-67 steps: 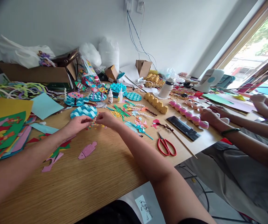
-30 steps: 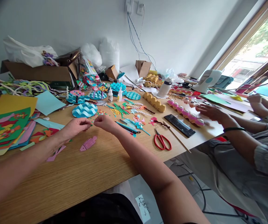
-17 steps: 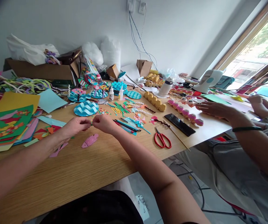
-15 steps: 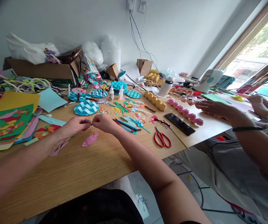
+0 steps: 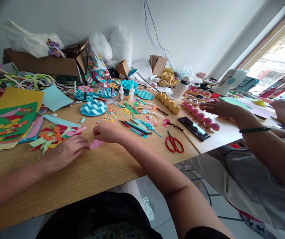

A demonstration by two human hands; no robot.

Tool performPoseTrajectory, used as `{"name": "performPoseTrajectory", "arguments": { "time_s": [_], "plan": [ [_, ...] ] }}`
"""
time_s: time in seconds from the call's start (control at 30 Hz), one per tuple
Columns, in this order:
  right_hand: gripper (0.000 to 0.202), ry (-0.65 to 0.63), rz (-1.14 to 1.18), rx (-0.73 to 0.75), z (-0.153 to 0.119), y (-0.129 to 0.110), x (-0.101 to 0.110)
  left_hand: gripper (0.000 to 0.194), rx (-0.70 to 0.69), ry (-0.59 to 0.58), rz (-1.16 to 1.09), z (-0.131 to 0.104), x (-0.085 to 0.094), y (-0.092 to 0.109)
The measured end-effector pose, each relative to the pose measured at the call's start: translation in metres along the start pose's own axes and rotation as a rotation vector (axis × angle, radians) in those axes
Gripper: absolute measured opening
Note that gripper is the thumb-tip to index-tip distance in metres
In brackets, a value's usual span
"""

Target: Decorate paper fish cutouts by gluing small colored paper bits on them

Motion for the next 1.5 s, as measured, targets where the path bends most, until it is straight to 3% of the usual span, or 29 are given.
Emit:
{"name": "performPoseTrajectory", "arguments": {
  "time_s": [0.2, 0.4, 0.8, 1.5],
  "plan": [
    [0.02, -0.128, -0.08, 0.036, 0.005, -0.011, -0.008, 0.033, -0.129, 0.148, 0.125, -0.012, -0.007, 0.009],
    [0.022, -0.169, -0.108, 0.049, 0.008, -0.011, -0.014, 0.032, -0.162, 0.193, 0.185, -0.014, -0.011, 0.01],
    [0.025, -0.245, -0.181, 0.036, 0.015, -0.015, -0.017, 0.033, -0.155, 0.179, 0.161, -0.016, -0.012, 0.009],
    [0.025, -0.2, -0.258, 0.038, 0.016, -0.012, -0.022, 0.031, -0.129, 0.159, 0.118, -0.015, -0.015, 0.006]
  ]
}}
Point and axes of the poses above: each hand's wrist, its own z-axis towards the middle knuckle, its own x-axis out of the back of the hand, y = z × x, the point moved 7 cm from there along z, towards the middle knuckle, and after that the axes turned 8 degrees about x, right-handed, at the moved point
